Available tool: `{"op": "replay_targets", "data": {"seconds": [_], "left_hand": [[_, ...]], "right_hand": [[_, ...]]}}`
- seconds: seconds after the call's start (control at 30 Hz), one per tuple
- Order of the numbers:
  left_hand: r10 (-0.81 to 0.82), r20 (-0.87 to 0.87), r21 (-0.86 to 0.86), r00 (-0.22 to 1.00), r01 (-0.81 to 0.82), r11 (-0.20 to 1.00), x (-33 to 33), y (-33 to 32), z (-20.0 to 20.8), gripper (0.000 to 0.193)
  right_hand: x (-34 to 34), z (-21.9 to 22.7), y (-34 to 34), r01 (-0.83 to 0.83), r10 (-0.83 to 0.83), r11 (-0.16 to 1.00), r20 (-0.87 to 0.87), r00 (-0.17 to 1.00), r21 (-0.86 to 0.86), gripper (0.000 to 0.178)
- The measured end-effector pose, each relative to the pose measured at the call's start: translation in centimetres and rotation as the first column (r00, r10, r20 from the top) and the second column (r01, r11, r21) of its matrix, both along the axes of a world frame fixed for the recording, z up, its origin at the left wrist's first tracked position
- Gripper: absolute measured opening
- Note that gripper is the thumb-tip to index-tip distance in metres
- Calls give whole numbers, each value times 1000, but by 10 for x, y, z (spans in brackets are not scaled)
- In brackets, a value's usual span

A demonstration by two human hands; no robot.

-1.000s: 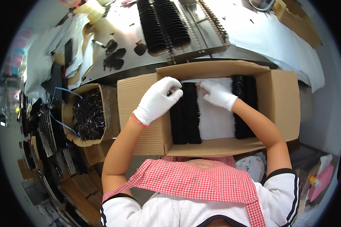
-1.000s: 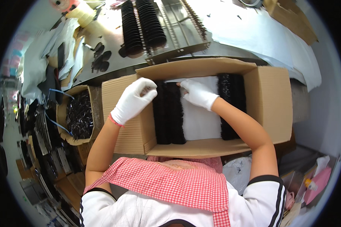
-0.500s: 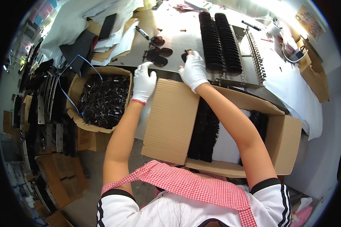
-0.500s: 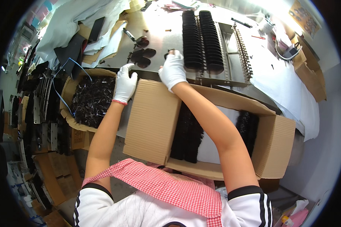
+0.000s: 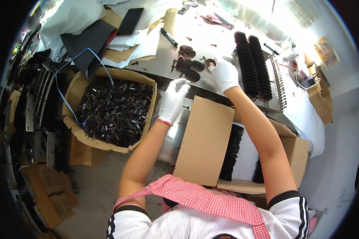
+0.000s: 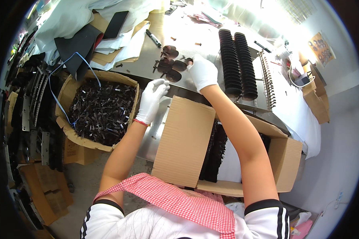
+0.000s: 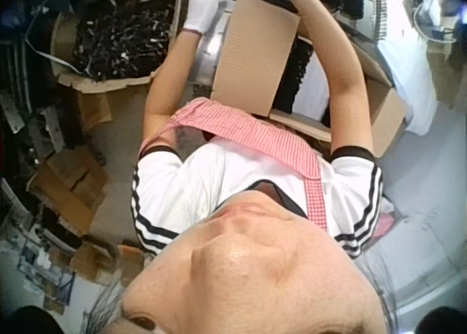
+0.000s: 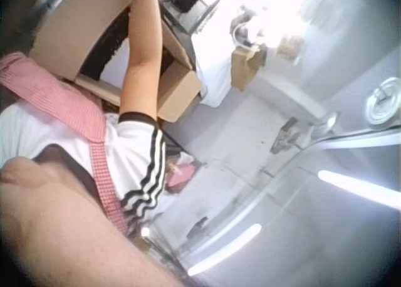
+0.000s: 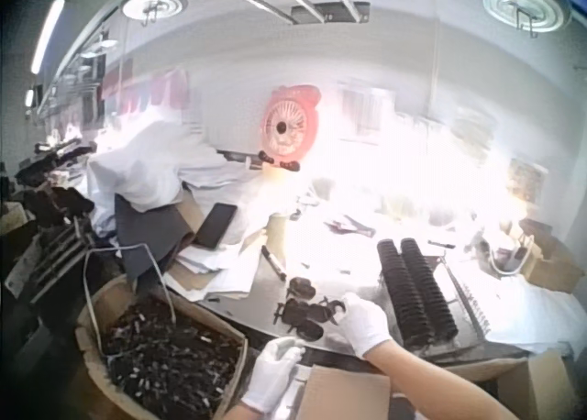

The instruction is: The person repeatedly picks up small black circular components from a cardboard box and places them onto a metal rack with multiple slots. The person also handles white paper sheets and adjusts the rack position on the table.

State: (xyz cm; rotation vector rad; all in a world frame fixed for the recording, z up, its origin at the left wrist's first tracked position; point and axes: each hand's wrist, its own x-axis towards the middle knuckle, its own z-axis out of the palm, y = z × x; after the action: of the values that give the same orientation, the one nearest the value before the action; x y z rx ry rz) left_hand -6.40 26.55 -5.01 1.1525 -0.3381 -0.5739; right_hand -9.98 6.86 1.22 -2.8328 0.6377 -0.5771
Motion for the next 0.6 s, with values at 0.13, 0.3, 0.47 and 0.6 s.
{"op": "replay_targets", "data": {"seconds": [0.13, 0.3, 0.47, 0.6], "left_hand": [[-389, -515, -589, 764, 15, 808, 10, 11, 9, 41], [-415, -659, -615, 628, -132, 777, 26, 34, -5, 33], [-352, -715, -490, 605, -74, 869, 34, 59, -15, 57], [-234, -760, -347, 606, -75, 935, 34, 66, -10, 69]], "right_hand": [[6, 12, 42, -91, 269, 660, -121, 956, 746, 32], [37, 1, 43, -269, 275, 960, -84, 958, 76, 47], [68, -13, 32, -251, 194, 956, -318, 928, -151, 56], [82, -14, 30, -446, 260, 812, -452, 853, -375, 26]]}}
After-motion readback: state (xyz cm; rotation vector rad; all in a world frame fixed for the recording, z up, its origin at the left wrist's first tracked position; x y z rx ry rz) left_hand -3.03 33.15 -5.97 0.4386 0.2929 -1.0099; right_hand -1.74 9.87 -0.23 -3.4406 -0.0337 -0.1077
